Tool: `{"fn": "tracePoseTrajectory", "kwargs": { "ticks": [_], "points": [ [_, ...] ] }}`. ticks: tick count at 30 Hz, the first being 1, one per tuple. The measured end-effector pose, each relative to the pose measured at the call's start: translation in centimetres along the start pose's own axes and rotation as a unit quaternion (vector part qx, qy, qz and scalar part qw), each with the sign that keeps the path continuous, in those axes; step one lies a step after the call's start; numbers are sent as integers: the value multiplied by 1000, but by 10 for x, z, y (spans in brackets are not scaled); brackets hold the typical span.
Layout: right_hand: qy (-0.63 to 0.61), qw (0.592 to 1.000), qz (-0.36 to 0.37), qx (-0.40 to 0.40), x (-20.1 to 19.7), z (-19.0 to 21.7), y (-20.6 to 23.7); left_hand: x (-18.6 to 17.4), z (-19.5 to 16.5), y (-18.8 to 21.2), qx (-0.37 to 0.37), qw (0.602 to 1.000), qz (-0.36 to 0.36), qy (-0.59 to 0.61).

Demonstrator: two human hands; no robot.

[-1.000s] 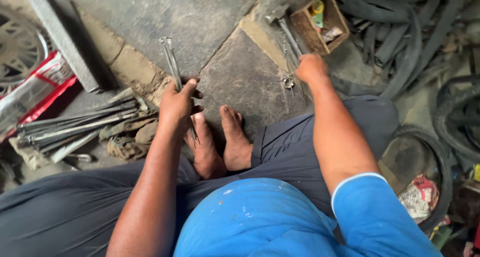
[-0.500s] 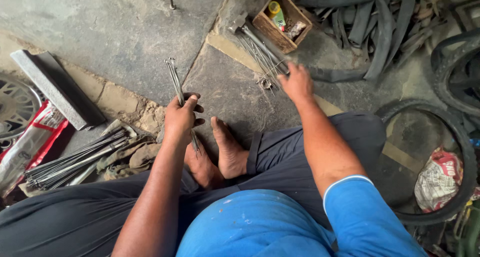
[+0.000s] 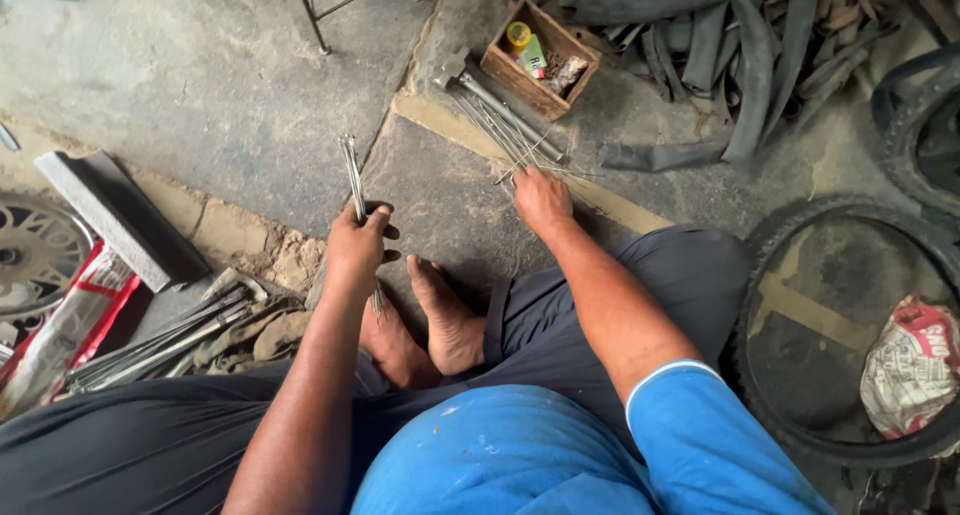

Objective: The person sits on the floor and repeatedly picks up thin metal rods, places them on a metal block, and strikes them with a hammer to bend or shape them. The person handles the rods one at a time, aligning them before each strike and setting the finished pieces aside.

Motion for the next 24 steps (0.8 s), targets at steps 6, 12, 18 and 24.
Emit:
{"fn": "tracePoseTrajectory", "kwargs": {
  "ticks": [6,12,18,24],
  "points": [
    [-179,978,24,102,-10,0,-20,-6,0,-1,0,1000,19,-23],
    [-256,960,86,72,0,19,-24,-15,5,-4,5,999,24,-25],
    [-155,977,140,37,11,49,-25,-20,8,-5,7,999,28,-21],
    [19,993,83,78,-14,26,-49,-28,7,-10,7,999,25,-27]
  ]
}}
Point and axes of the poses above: each hand's wrist, its own y-axis away from the middle knuckle, its own x-axis out of the palm, z = x × y, the point moved 3 cm from there along -y, towards the middle knuckle, and after that the axes turned 15 degrees about -x, right-handed, at the moved point
